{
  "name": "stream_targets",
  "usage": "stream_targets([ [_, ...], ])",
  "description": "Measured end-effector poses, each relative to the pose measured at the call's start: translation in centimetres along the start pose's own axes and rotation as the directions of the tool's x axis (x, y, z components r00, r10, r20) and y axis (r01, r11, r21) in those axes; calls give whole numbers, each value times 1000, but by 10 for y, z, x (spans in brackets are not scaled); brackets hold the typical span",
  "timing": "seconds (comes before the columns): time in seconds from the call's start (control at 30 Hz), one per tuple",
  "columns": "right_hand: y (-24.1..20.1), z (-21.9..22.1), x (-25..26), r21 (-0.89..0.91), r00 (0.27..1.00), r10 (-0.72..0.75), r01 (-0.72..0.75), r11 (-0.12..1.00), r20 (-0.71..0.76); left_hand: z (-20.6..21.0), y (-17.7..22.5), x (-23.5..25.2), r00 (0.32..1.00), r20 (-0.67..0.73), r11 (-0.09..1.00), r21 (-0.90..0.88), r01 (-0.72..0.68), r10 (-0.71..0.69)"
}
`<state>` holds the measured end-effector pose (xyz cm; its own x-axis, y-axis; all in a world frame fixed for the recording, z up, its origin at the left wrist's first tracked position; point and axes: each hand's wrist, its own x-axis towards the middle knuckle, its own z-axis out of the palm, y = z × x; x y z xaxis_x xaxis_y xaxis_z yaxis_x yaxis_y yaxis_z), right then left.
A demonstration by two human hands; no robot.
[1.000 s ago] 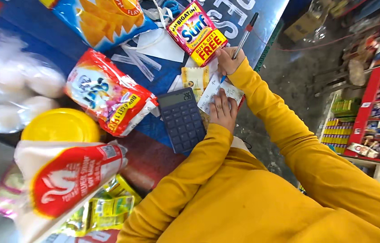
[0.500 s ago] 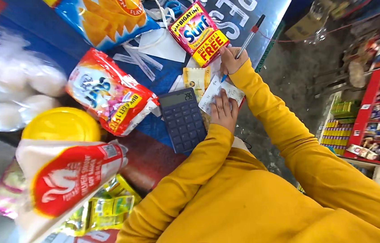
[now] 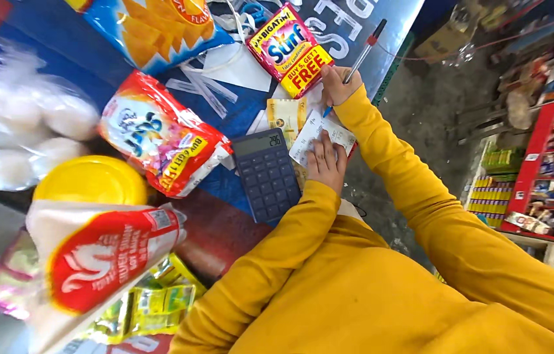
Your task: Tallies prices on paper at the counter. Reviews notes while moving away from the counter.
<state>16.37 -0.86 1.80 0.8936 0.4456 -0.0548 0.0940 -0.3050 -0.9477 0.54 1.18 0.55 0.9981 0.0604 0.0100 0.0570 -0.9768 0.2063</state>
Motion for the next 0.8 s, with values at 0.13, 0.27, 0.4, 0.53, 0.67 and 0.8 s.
stream_targets([
  [0.13, -2, -1, 0, -40, 999, -7, 9, 999, 47, -1, 1, 0, 1000, -5, 1000, 5, 9, -9],
  [0.27, -6, -2, -1, -57, 999, 21, -19, 998, 41, 0, 1, 0, 1000, -10, 1000, 8, 8, -7],
  [0.4, -5, -2, 1, -17, 999, 17, -16, 1000, 47, 2, 1, -1, 999, -45, 1000, 16, 14, -13],
  [0.53, 2, -2, 2, -4, 997, -41, 41, 999, 62, 1, 1, -2, 1000, -16, 1000, 26, 5, -4],
  [0.67, 2, -3, 5, -7, 993, -74, 75, 997, 88, 2, 1, -1, 999, -37, 1000, 18, 7, -6],
  [0.8, 1, -6, 3, -15, 992, -59, 61, 998, 115, -2, 1, -1, 1000, 21, 1000, -1, 3, -3],
])
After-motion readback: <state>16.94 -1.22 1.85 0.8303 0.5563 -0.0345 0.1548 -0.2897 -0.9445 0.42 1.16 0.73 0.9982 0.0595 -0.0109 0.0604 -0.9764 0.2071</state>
